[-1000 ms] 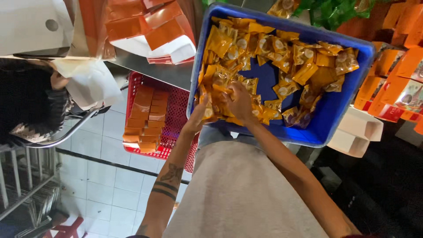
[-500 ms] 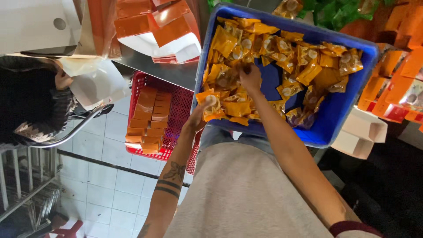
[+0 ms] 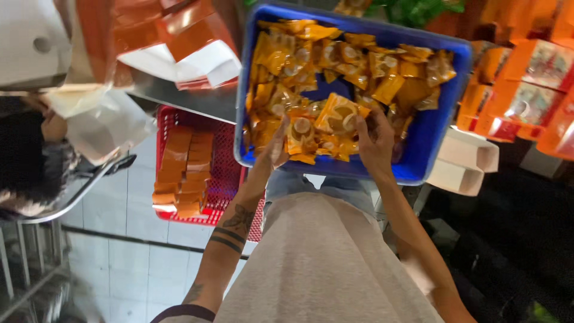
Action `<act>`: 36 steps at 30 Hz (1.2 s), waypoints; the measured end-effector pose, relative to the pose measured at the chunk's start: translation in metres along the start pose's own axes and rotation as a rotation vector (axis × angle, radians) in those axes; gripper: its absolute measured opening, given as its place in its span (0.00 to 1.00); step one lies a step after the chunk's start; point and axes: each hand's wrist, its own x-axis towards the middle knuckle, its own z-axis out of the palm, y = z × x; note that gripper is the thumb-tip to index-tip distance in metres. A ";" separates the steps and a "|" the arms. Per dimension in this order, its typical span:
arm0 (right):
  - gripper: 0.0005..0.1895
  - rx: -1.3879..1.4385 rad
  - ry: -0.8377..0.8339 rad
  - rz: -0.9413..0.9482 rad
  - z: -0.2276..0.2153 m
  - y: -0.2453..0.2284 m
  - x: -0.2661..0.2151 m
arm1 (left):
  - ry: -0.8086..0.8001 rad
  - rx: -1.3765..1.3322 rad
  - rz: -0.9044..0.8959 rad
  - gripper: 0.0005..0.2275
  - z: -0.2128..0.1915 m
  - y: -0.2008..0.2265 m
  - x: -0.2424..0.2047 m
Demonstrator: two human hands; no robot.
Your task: The person repeatedly picks yellow snack packets from a blue bin and places them into white cardboard boxes. The person closes each box after filling it and sets it aside. The process is repeated for multiple boxes.
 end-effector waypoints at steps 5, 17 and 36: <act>0.09 0.058 -0.076 -0.089 -0.059 -0.011 -0.010 | -0.046 0.023 -0.157 0.42 0.091 -0.026 0.001; 0.17 -0.215 0.131 -0.336 -0.204 -0.001 -0.053 | -0.347 -0.077 -0.255 0.16 0.167 -0.212 0.033; 0.26 -0.126 0.237 0.581 -0.326 0.231 -0.082 | 0.059 1.387 -0.366 0.59 0.198 -0.401 0.070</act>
